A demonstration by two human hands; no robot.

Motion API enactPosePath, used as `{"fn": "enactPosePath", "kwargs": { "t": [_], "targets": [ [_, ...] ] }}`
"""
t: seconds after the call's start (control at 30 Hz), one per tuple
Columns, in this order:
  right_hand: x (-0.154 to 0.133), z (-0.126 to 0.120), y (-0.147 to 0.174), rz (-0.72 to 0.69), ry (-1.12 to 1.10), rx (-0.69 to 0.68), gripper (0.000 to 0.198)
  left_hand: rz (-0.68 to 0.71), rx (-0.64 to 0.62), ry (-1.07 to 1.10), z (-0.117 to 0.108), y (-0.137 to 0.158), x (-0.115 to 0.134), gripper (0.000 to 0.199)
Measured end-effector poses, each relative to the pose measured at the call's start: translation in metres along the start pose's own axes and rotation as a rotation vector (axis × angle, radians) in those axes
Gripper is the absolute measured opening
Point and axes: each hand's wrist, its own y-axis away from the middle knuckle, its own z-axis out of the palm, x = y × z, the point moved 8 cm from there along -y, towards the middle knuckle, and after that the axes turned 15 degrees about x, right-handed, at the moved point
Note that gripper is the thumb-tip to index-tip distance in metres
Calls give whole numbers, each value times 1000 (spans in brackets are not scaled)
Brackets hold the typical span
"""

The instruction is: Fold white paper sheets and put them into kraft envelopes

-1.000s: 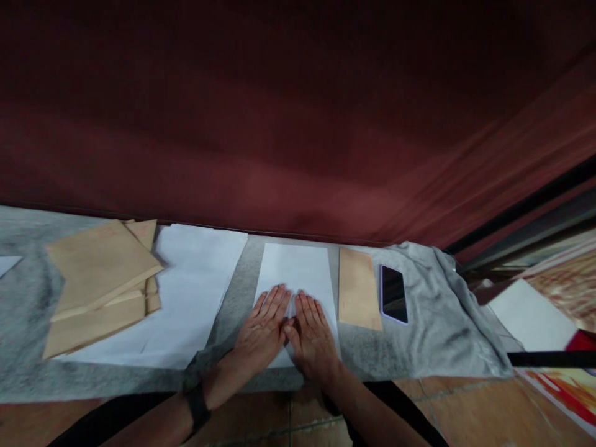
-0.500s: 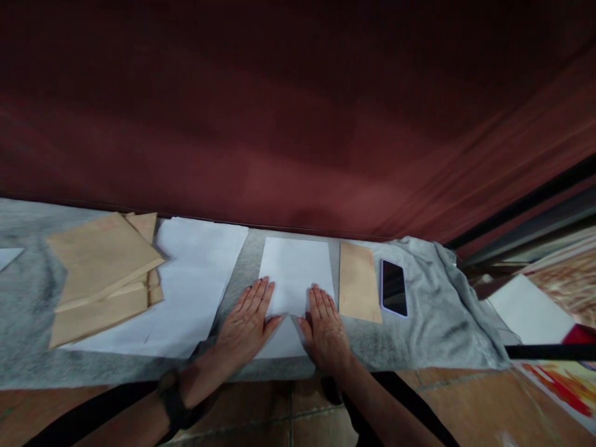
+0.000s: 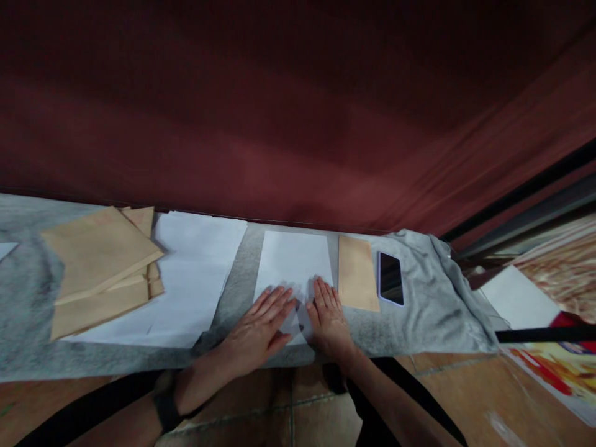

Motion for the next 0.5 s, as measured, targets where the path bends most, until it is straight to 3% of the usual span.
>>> {"fn": "enactPosePath", "kwargs": {
  "t": [0.13,0.37,0.5],
  "targets": [
    [14,10,-8,132,-85,-4,61,95,-70,97,7,5,19,62],
    [36,14,-27,428,-324,15,68,74,-123,82,8,-1,15,58],
    [36,10,-30,515,-398,40,72,100,-104,62,8,1,12,61]
  ]
}}
